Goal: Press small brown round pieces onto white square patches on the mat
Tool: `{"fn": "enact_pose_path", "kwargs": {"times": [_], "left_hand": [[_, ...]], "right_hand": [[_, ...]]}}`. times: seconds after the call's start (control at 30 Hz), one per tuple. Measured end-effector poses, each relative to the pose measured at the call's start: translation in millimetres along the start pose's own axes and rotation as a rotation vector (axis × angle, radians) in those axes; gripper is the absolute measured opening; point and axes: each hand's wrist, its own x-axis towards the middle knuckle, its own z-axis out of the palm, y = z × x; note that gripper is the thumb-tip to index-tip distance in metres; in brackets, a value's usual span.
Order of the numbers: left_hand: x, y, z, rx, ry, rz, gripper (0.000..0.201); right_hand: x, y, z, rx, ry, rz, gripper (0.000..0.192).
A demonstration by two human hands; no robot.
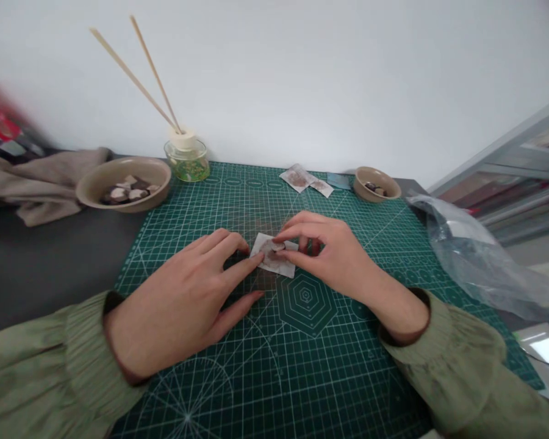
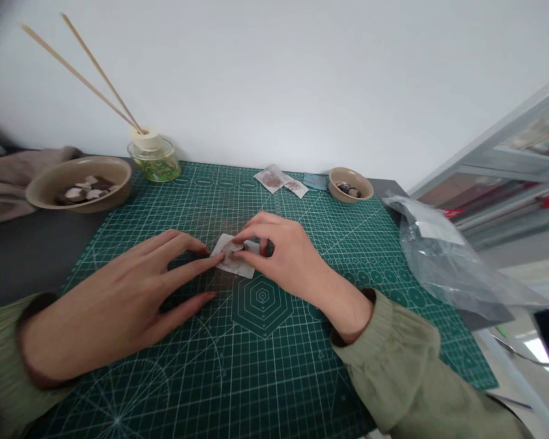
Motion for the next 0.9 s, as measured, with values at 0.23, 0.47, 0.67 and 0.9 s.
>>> {"fn": "enact_pose_path", "kwargs": {"times": [0.23,0.47,0.67,0.9], "left_hand": [[-2,11,-0.4,0.022,0.033,0.037,0.041],[2,7,-0.6,0.005,0.021,0.046,0.040],[-1,-9,1.1,-0.032,-0.012,0.070,0.044],[0,-9,2.1,0.009,-0.005,0.072,0.044]], "right_hand": [[-5,3,1,-0.145,-0.022,-0.052,0.016],[-1,2,3,-0.176,-0.009,-0.111,0.013],[0,4,3,-0.193,-0.013,-0.124,0.014],[-1,0,2,-0.210,-0.055,-0.091,0.013]]}}
